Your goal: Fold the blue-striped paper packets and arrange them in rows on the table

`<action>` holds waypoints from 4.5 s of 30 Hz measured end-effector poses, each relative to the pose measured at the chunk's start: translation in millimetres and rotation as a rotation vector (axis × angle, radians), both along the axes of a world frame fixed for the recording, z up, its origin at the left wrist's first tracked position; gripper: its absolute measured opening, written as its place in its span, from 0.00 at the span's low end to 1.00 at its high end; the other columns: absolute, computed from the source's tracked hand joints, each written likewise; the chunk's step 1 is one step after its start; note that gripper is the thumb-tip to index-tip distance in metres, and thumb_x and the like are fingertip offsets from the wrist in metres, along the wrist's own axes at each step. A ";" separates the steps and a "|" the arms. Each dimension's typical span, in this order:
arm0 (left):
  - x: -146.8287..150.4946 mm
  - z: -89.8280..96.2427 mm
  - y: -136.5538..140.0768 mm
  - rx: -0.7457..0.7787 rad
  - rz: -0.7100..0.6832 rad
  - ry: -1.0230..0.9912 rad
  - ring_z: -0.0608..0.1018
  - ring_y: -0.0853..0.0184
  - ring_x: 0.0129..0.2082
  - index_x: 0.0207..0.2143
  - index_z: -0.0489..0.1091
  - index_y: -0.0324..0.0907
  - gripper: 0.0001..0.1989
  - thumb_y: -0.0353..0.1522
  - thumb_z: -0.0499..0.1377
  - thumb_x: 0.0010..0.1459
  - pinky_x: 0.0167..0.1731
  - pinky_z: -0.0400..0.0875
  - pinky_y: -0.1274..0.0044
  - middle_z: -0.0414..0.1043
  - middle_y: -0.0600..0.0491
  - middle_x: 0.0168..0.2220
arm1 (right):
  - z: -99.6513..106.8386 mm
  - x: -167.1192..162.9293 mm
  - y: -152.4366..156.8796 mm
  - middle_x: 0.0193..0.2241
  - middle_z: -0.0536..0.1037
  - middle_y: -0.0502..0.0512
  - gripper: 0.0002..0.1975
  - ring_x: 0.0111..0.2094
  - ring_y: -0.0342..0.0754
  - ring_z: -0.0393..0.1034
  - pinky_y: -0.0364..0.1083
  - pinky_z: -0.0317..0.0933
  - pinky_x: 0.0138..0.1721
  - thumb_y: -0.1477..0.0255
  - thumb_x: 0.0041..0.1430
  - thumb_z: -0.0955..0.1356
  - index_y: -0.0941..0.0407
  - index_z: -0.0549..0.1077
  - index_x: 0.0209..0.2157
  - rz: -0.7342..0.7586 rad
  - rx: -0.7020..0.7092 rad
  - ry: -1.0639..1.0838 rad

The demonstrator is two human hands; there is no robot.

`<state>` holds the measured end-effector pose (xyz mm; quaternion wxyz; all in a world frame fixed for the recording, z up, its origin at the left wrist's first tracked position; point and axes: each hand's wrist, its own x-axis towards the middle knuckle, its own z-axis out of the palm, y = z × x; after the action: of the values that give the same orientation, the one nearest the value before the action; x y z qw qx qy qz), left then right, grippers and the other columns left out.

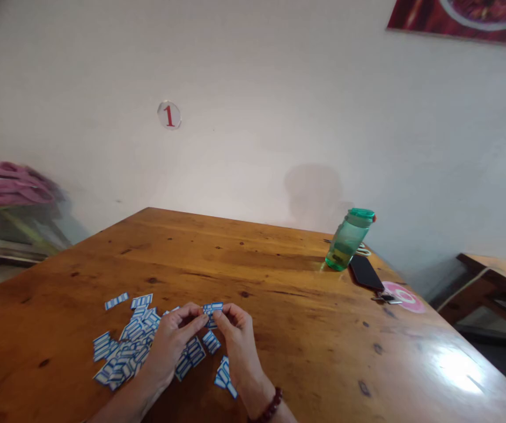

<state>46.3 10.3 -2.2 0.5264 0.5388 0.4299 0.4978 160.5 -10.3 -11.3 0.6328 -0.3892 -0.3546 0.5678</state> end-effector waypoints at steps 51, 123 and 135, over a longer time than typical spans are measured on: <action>-2.0 -8.7 5.9 0.004 0.059 -0.022 0.76 0.66 0.28 0.51 0.62 0.37 0.26 0.33 0.57 0.47 0.30 0.71 0.75 0.75 0.53 0.27 | 3.9 7.1 0.2 0.19 0.70 0.46 0.08 0.23 0.40 0.61 0.40 0.54 0.26 0.68 0.43 0.71 0.57 0.70 0.21 -0.179 0.005 -0.068; -4.2 4.0 6.7 -0.157 -0.261 0.028 0.75 0.68 0.22 0.28 0.71 0.38 0.07 0.32 0.59 0.44 0.24 0.65 0.79 0.74 0.55 0.20 | 12.0 19.9 1.4 0.17 0.70 0.47 0.08 0.21 0.40 0.60 0.40 0.55 0.25 0.69 0.40 0.71 0.59 0.69 0.19 -0.081 -0.047 -0.213; 2.7 -10.3 8.4 0.025 -0.202 0.101 0.72 0.70 0.21 0.27 0.64 0.41 0.04 0.32 0.57 0.48 0.25 0.63 0.81 0.71 0.58 0.18 | 5.7 14.2 3.0 0.17 0.70 0.49 0.10 0.20 0.41 0.61 0.40 0.55 0.22 0.67 0.41 0.70 0.60 0.71 0.21 -0.056 -0.031 -0.298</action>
<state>49.1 18.7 -12.5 0.5448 0.6104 0.3930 0.4197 174.7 -7.3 -5.6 0.5827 -0.4885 -0.4248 0.4913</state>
